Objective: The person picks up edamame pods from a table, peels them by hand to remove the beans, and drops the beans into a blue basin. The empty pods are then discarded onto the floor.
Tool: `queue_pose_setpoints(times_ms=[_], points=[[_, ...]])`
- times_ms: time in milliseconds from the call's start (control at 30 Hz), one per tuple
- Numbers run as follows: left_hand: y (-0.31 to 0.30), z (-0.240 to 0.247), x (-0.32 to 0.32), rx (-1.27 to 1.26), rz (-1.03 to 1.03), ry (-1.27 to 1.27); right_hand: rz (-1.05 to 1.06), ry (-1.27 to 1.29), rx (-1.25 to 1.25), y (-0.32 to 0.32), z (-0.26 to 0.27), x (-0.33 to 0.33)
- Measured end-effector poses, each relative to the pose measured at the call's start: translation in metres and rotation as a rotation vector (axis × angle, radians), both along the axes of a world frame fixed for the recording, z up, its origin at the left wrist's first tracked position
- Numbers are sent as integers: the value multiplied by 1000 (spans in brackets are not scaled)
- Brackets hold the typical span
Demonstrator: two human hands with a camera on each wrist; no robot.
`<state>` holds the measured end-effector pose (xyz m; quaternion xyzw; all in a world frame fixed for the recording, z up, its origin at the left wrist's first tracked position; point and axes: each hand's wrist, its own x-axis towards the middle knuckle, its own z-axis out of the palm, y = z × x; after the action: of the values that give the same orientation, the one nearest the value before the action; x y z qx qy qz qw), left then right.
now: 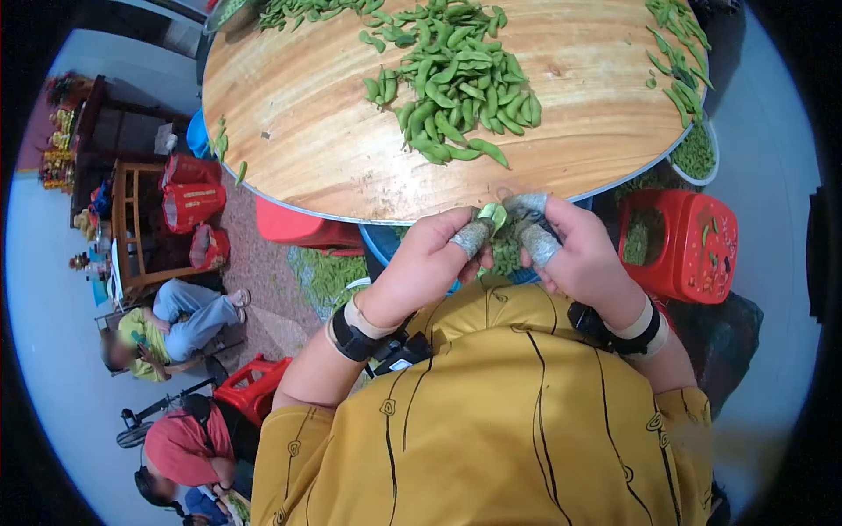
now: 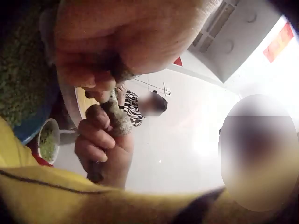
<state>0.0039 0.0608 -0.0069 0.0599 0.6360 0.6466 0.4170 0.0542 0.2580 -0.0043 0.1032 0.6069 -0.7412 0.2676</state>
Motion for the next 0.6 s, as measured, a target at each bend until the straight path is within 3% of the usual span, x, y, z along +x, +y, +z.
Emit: queue_pose_setpoints(times_ms=[33, 67, 133, 167, 233, 400, 500, 567, 600], points=[[0, -1, 1, -113, -60, 164, -95, 377, 261, -6, -5, 2], [1, 1, 2, -113, -59, 162, -190, 755, 522, -9, -7, 3], [3, 9, 5, -264, -166, 546, -90, 840, 656, -5, 2, 0], [3, 9, 6, -264, -165, 546, 13, 921, 789, -3, 5, -1], [2, 8, 9, -301, -245, 804, 57, 942, 782, -2, -1, -3], [-7, 5, 12, -302, -309, 834, 163, 940, 735, -5, -6, -6], [-11, 3, 13, -249, -382, 766, 203, 907, 765, -4, -13, -6], [-12, 2, 15, -118, -269, 445, 166, 827, 701, -3, -13, -5], [-14, 2, 15, -118, -267, 443, 169, 825, 699, -1, -14, -3]])
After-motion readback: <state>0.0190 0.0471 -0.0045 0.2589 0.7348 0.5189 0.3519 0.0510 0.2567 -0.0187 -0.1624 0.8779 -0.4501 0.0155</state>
